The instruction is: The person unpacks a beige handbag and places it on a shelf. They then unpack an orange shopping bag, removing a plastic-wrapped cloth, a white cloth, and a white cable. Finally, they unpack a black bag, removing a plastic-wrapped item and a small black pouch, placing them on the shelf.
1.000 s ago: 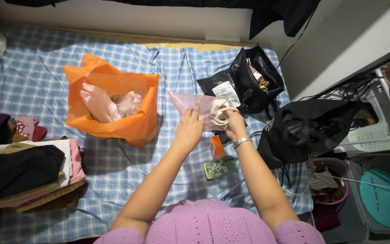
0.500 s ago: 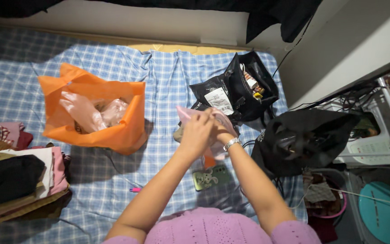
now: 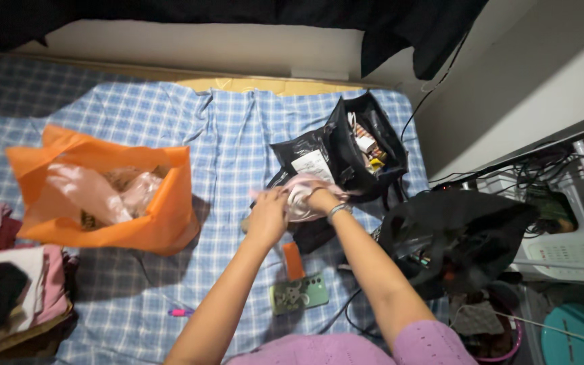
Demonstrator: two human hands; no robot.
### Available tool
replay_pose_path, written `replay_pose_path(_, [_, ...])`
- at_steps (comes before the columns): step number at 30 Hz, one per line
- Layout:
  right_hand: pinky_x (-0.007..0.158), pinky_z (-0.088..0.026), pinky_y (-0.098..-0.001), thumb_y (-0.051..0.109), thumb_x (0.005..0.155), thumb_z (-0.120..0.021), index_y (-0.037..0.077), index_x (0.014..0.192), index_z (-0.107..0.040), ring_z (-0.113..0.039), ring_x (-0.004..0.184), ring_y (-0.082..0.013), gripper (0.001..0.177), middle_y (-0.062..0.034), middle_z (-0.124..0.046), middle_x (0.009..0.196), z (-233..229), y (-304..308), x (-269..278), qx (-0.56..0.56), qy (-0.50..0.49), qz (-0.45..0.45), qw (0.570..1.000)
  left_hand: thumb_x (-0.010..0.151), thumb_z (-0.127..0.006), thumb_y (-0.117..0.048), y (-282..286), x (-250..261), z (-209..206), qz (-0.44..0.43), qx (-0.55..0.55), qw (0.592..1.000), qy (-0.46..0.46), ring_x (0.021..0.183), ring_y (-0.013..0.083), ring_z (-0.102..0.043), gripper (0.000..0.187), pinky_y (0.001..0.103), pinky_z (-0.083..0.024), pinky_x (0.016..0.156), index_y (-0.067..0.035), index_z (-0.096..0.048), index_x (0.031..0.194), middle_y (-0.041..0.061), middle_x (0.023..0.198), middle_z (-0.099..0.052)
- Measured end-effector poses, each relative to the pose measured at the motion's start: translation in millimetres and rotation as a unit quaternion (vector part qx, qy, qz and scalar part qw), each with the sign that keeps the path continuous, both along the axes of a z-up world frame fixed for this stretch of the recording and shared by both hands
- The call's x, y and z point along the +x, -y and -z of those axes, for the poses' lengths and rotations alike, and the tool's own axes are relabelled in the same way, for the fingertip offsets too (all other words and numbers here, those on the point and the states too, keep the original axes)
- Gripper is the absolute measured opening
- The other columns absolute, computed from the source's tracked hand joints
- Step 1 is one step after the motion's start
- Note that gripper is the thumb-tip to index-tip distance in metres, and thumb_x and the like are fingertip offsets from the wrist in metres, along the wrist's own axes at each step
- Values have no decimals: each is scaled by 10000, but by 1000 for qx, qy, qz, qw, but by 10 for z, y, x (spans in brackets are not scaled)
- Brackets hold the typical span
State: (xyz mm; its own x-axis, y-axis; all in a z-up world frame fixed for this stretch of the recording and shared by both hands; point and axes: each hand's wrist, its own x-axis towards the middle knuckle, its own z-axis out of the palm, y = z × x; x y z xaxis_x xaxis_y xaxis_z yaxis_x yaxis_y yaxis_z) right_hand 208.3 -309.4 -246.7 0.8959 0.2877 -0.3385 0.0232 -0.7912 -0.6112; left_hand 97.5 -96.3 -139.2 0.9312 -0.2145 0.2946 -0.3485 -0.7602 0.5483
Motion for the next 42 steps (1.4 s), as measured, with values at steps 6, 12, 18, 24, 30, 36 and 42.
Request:
replay_pose_path(6, [898,-536,-388,196,762,-688,67,1338,-629,-701,1036,-319,593,-213,-713,1149,-370,89,-70,-14,52,-72,996,745,-657,-45,235,420,132,-64,-88,992,-59,1135,466,-558,489,503,-459,1002,-3,-661,1232,227,1357,-587])
replay_pose_path(12, [750,-592,-363,200,844,-713,14,1018,-784,-767,806,-241,265,-149,-789,926,-748,776,461,160,-41,76,983,774,-602,-26,335,579,-279,-78,-196,976,-51,1214,419,-583,422,450,-472,1043,12,-674,1188,230,1332,-610])
replay_pose_path(18, [741,-576,-394,118,825,-721,25,980,-757,-750,809,-317,184,-146,-756,888,-457,1522,1031,108,247,253,929,771,-573,-9,378,697,-523,-85,-215,971,-60,1206,421,-577,444,441,-474,1011,18,-656,1206,233,1331,-598])
replay_pose_path(24, [970,-515,-485,131,752,-787,80,1297,-653,-618,1145,-427,564,-200,-649,1280,35,1620,1347,-130,281,165,936,744,-591,-12,342,804,-214,-112,-158,978,-80,1227,417,-569,456,450,-449,1049,13,-693,1188,220,1339,-611])
replay_pose_path(30, [951,-504,-516,193,789,-792,229,1477,-505,-567,1154,-461,746,-144,-545,1392,-138,1524,1495,-207,146,201,946,761,-592,-22,346,1031,-156,-115,-183,971,-99,1246,414,-562,455,447,-452,1046,30,-674,1206,228,1349,-601])
replay_pose_path(36, [1004,-503,-542,234,922,-659,142,1424,-574,-595,1197,-468,518,-259,-554,1353,-101,1469,1863,-199,114,223,947,774,-590,-17,341,1179,-45,-114,-174,973,-102,1250,436,-542,474,460,-448,1046,20,-669,1240,243,1337,-598])
replay_pose_path(42, [1046,-441,-524,113,868,-541,211,1426,-538,-499,1288,-475,566,-258,-430,1459,682,1604,2366,-96,131,105,981,797,-625,-50,373,1221,-18,-120,-171,970,-120,1240,431,-549,432,463,-451,1037,6,-667,1223,232,1345,-596])
